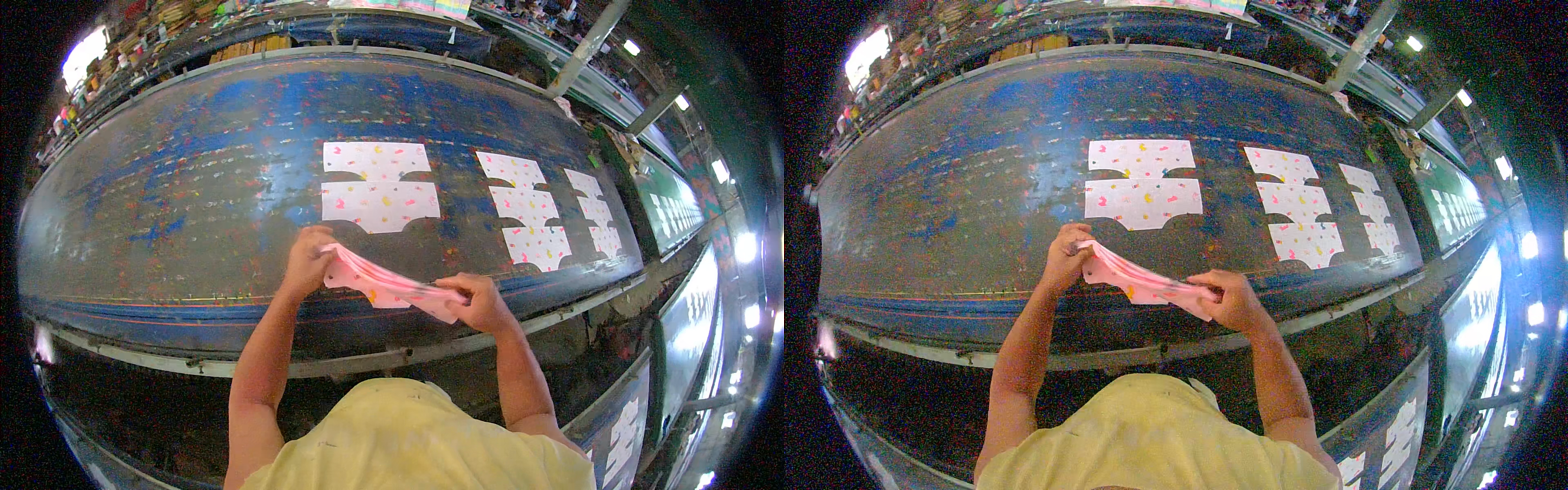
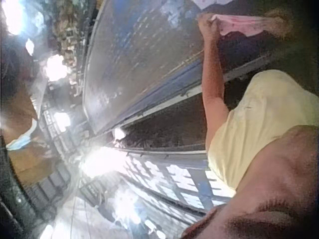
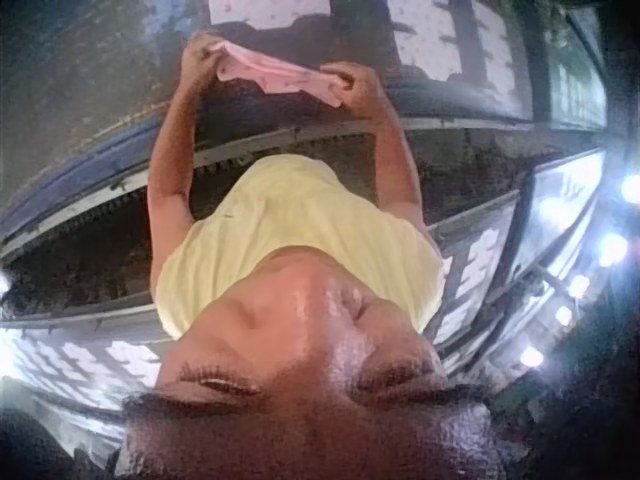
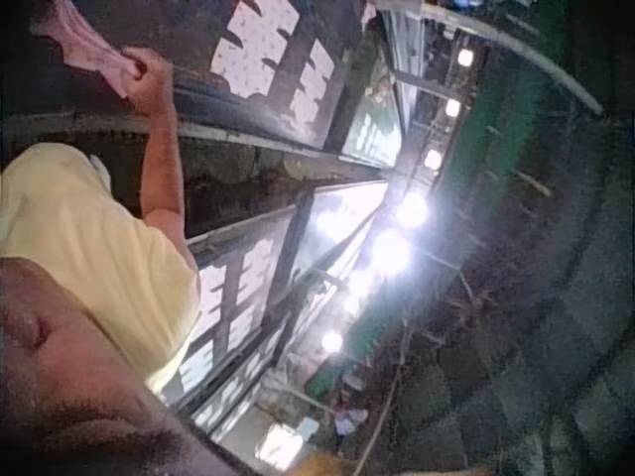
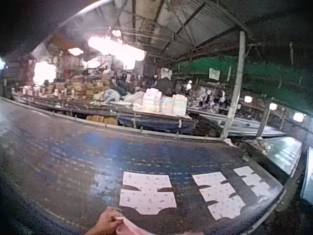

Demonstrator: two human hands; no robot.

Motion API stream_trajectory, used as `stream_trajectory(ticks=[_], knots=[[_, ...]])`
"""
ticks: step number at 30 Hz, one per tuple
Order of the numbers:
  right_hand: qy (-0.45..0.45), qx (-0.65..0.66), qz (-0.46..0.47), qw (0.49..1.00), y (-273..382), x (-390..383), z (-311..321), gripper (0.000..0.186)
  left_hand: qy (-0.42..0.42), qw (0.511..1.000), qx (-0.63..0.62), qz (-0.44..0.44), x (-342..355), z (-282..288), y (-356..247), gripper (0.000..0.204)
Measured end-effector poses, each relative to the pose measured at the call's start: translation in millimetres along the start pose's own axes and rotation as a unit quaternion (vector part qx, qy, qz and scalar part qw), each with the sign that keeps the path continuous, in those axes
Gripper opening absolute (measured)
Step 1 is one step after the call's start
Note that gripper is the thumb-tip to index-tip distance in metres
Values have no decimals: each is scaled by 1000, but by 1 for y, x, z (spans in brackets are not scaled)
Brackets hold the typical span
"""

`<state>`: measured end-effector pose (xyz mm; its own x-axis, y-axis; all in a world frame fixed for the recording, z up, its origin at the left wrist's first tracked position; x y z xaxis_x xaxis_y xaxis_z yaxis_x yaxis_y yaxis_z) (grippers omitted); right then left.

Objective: The person repeatedly picks up pink patterned diapers from a blue worktable, folds each one in half, and places it back on the table. The person handles the diapers one at a time throughout the clip.

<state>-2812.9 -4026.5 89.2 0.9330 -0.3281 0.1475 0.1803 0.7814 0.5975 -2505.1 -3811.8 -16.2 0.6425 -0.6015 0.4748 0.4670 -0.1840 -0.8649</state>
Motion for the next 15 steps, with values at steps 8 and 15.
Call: stream_trajectory(ticks=[8,15], knots=[[-11,42,-74,996,-115,82,2,12,-77,970,-115,202,32,-22,16,20],[-44,-6,25,999,-197,194,-20,23,-155,962,11,226,87,-29,67,24]])
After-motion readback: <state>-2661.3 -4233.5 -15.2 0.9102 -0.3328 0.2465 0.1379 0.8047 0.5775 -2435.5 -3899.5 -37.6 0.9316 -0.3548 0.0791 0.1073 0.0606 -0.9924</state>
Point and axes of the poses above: each hand's wrist, its own x-axis towards the middle knuckle, its own z-axis out of the back of the hand, y = z × x, the point moved 4 cm from there along x, towards the middle knuckle, and after that the axes turned 13 degrees about -x, right-handed, at the moved point
